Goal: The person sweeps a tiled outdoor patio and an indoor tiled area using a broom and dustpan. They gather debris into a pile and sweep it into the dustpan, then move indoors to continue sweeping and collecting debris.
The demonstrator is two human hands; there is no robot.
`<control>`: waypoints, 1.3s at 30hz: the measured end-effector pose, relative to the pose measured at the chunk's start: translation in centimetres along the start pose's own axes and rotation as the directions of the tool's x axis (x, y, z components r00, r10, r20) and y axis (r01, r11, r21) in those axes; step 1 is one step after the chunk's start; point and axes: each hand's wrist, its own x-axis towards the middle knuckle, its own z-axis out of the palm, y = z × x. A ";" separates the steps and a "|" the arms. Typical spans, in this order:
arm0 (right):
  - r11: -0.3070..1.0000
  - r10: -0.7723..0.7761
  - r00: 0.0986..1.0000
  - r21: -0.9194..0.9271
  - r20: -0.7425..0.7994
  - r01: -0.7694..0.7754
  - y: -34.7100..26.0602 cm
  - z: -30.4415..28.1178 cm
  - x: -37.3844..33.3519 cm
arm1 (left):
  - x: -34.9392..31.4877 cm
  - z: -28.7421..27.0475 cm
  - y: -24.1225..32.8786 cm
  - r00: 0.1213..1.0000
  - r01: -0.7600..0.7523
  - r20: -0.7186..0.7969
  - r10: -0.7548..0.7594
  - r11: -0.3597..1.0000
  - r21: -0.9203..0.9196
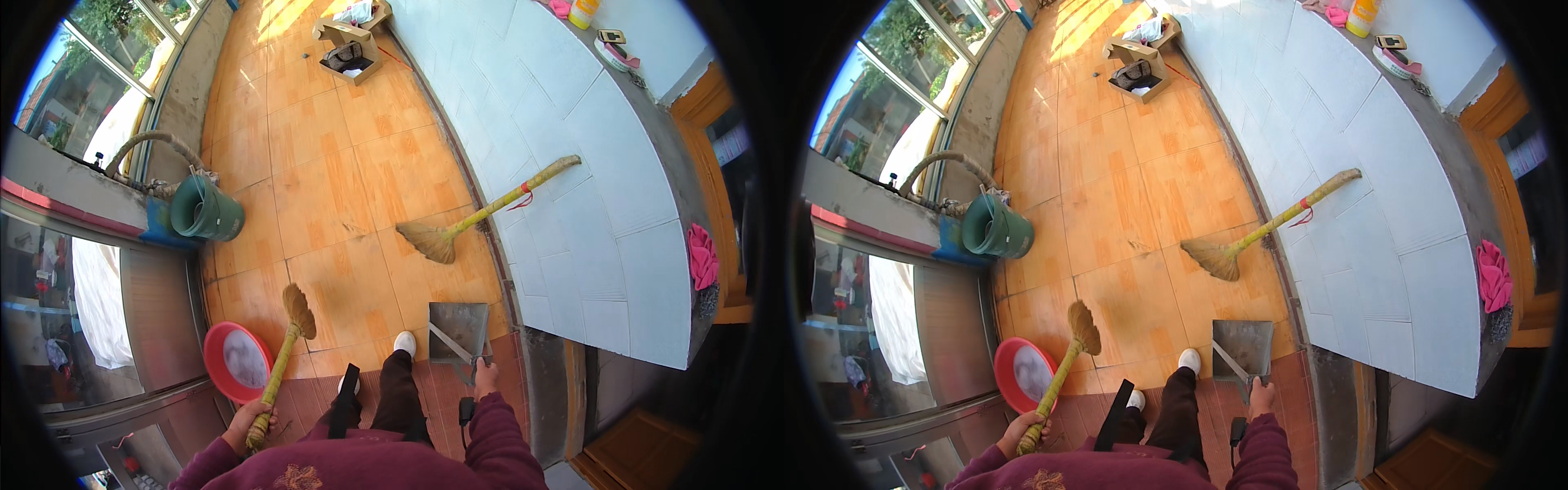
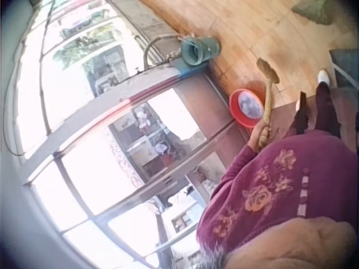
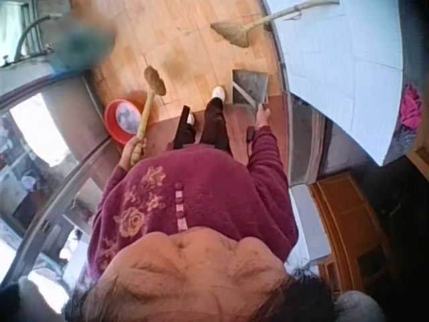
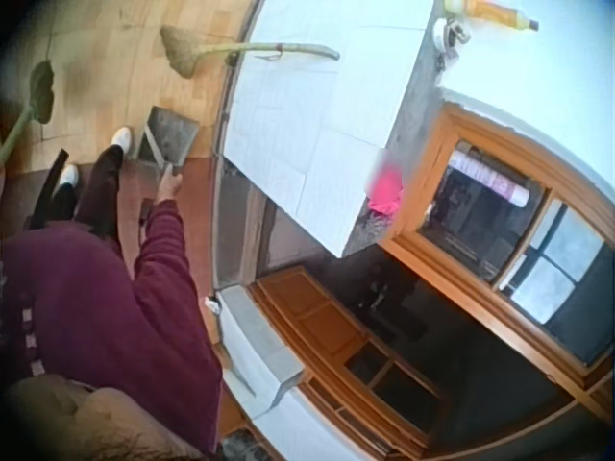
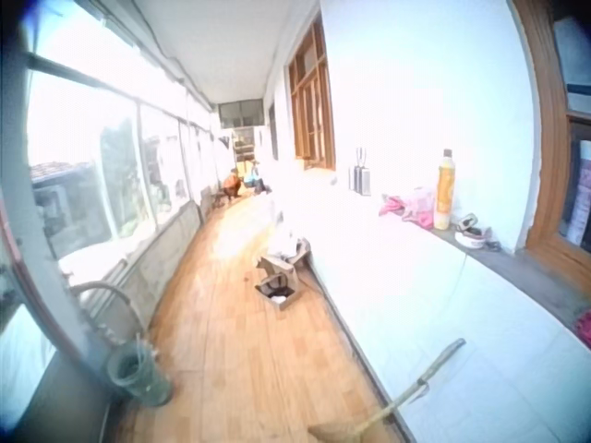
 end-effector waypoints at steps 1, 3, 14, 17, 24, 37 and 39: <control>1.000 0.023 1.000 0.004 0.006 -0.023 0.4 0.3 1.0 | 0.0 0.3 0.0 1.000 0.027 0.007 -0.027 1.000 -0.011; 0.998 0.045 0.998 -0.043 0.053 -0.043 0.8 0.6 2.7 | 0.3 0.9 -0.1 0.998 0.059 0.007 -0.059 0.997 -0.053; 0.997 -0.041 0.978 -0.060 0.206 0.054 -3.8 1.3 4.1 | 1.2 3.5 -0.3 0.997 0.066 -0.030 -0.070 0.992 -0.108; 0.994 -0.012 0.951 -0.097 0.310 0.044 -3.9 2.2 5.6 | 1.3 4.1 -0.1 0.999 0.046 -0.011 -0.047 0.994 -0.101; 0.948 0.073 0.953 -0.318 0.295 0.026 -6.5 2.7 5.1 | 1.7 4.1 -0.4 0.989 0.065 0.149 -0.015 0.942 -0.331; 0.103 -0.915 0.369 -0.792 0.162 0.602 -32.6 -0.3 8.2 | 3.3 4.2 -1.3 0.979 0.096 0.204 -0.024 0.932 -0.350; -0.104 -0.924 0.257 -0.832 0.284 0.545 -39.3 -1.0 8.2 | 3.5 3.5 -1.6 0.924 0.171 0.382 -0.022 0.917 -0.360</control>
